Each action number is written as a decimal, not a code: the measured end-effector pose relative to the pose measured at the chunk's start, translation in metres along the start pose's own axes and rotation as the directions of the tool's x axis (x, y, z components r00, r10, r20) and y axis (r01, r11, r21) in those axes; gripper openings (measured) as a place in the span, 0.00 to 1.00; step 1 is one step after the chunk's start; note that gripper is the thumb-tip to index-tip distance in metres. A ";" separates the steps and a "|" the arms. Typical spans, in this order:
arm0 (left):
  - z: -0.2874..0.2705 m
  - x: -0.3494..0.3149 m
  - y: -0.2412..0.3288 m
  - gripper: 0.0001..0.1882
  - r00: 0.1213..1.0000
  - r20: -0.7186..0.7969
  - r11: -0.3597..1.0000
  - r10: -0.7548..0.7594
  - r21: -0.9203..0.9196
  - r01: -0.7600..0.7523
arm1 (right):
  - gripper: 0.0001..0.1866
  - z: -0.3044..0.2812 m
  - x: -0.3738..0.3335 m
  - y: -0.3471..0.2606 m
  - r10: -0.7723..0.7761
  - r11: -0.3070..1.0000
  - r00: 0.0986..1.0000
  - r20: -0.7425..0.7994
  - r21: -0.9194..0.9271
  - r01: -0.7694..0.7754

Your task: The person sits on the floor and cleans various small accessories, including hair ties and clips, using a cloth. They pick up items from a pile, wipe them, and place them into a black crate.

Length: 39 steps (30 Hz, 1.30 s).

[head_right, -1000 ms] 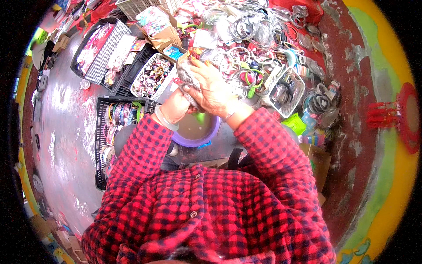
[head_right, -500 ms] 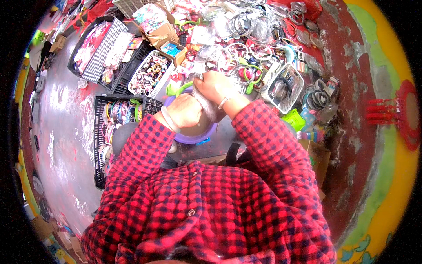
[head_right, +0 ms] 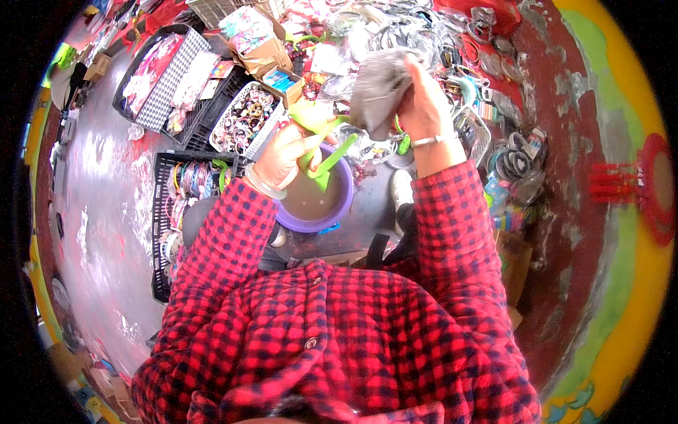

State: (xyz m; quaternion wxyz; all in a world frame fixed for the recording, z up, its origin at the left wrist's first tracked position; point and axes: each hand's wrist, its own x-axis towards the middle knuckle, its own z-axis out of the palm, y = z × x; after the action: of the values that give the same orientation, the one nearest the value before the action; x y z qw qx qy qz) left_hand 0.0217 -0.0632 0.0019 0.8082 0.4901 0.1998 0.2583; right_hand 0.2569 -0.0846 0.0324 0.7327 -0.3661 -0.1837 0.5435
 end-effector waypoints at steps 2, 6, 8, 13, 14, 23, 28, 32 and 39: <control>0.001 0.001 0.001 0.17 1.000 -0.003 0.999 -0.011 0.035 0.011 | 0.17 0.014 -0.015 0.003 -0.042 0.982 0.975 0.218 -0.172 0.081; 0.001 0.006 -0.003 0.13 0.999 0.018 0.998 -0.029 0.051 0.028 | 0.21 0.032 -0.044 0.026 0.165 0.547 0.834 0.527 -0.752 0.368; -0.003 -0.001 -0.005 0.11 1.000 0.008 0.972 -0.012 0.235 0.010 | 0.21 0.040 -0.048 0.046 0.116 0.019 0.575 0.810 -0.581 0.814; 0.008 0.001 -0.013 0.14 0.926 0.106 0.837 0.362 0.400 -0.373 | 0.14 0.044 -0.047 0.057 0.003 0.087 0.614 0.789 -0.612 0.786; 0.005 0.001 -0.018 0.15 0.925 0.090 0.799 0.369 0.478 -0.365 | 0.13 0.044 -0.048 0.062 -0.053 0.113 0.627 0.777 -0.619 0.777; 0.001 -0.002 -0.022 0.08 0.937 0.301 0.228 0.175 0.914 -0.336 | 0.20 0.044 -0.043 0.075 0.123 0.223 0.977 0.172 -0.964 0.142; 0.003 0.000 -0.030 0.06 0.896 0.407 -0.039 0.178 0.913 -0.407 | 0.20 0.037 -0.032 0.077 0.216 0.039 0.951 0.223 -0.975 0.220; -0.003 0.003 -0.039 0.06 0.839 0.502 -0.069 0.211 0.864 -0.499 | 0.16 0.033 -0.026 0.081 0.223 -0.076 0.950 0.217 -0.968 0.239; -0.011 0.005 -0.033 0.06 0.904 0.273 0.022 0.328 0.955 -0.296 | 0.12 -0.010 0.017 0.059 -0.135 0.785 0.989 -0.065 -0.616 0.067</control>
State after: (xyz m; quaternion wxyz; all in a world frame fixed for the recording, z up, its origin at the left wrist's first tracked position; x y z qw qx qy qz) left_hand 0.0262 -0.0649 -0.0328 0.1932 0.9277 0.2170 0.2344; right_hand 0.2303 -0.0639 -0.0205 0.6116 -0.6011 -0.3298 0.3947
